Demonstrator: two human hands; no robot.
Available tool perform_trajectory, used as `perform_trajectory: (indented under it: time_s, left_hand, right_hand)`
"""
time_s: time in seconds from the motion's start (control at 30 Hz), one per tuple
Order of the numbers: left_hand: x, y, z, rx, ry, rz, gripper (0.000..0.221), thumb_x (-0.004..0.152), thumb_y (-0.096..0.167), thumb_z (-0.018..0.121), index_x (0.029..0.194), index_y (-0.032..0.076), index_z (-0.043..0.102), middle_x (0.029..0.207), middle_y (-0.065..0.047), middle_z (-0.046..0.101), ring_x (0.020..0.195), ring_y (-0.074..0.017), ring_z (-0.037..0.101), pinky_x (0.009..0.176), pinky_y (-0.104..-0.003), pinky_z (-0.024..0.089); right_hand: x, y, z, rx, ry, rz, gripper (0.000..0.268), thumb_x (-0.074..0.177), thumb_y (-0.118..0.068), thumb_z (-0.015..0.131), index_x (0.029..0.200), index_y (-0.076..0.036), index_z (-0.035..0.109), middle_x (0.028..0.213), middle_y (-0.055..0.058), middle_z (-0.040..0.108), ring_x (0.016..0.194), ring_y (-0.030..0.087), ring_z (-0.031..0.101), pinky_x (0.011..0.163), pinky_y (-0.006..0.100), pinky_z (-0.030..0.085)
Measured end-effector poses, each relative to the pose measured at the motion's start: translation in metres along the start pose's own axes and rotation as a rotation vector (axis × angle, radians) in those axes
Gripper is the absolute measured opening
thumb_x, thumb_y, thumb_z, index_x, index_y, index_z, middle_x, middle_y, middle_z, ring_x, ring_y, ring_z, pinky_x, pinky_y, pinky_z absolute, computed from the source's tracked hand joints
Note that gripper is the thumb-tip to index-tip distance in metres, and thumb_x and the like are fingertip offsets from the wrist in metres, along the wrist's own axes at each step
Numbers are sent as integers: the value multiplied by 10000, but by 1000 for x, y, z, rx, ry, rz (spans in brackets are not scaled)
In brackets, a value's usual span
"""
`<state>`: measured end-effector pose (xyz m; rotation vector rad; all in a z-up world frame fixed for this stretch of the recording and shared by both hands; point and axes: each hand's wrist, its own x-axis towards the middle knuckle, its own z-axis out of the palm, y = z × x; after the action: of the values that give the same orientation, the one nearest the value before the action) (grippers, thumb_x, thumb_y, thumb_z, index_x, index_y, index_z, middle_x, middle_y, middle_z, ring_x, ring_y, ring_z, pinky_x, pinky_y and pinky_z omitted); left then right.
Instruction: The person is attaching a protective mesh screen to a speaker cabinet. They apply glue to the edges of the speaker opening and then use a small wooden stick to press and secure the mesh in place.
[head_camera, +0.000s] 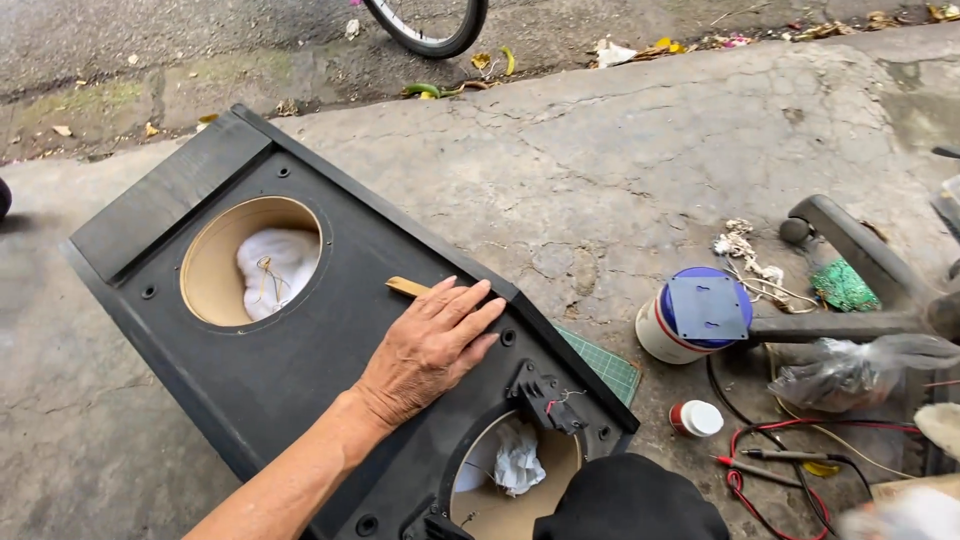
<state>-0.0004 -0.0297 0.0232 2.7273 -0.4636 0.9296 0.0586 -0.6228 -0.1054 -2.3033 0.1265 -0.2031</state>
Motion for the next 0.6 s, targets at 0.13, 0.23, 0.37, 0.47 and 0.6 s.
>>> perform_trajectory:
  time_s: [0.13,0.23,0.37,0.47,0.6]
  left_hand:
    - [7,3,-12,2,-49,62,344,1095,186,759,1409,55,714,1425,-170,724,1278,-290,729,1234,-499,526]
    - [8,5,-14,4,-67,49,338,1097,183,754,1408,59,709,1421,-159,712,1278,-278,718,1237,-488,519]
    - [13,6,-18,14,-88,37,317,1107,195,737,1393,60,708,1414,-159,701,1274,-280,707,1233,-485,517]
    - [17,10,-25,-8,-132,19,336,1115,172,715,1426,50,682,1434,-177,696,1304,-298,697,1233,-496,515]
    - [16,9,-24,-1,-152,13,339,1109,177,722,1427,64,688,1446,-170,698,1293,-328,710,1226,-501,524]
  right_hand:
    - [-24,-168,37,28,-180,22,750,773,-191,966,1490,-118,759,1299,-6,789,1146,133,681,989,282,471]
    - [-30,-256,52,46,-311,45,768,728,-205,932,1476,-174,762,1289,-69,787,1146,85,661,1017,248,439]
    - [-25,-323,65,24,-467,275,765,724,-211,918,1474,-302,798,1212,-55,820,1052,120,662,997,250,464]
    - [-18,-315,78,29,-542,289,771,738,-254,891,1497,-333,784,1253,-70,835,1015,142,705,967,276,512]
    - [-17,-312,86,-4,-590,351,783,747,-319,856,1520,-398,761,1181,-66,803,936,193,661,930,273,455]
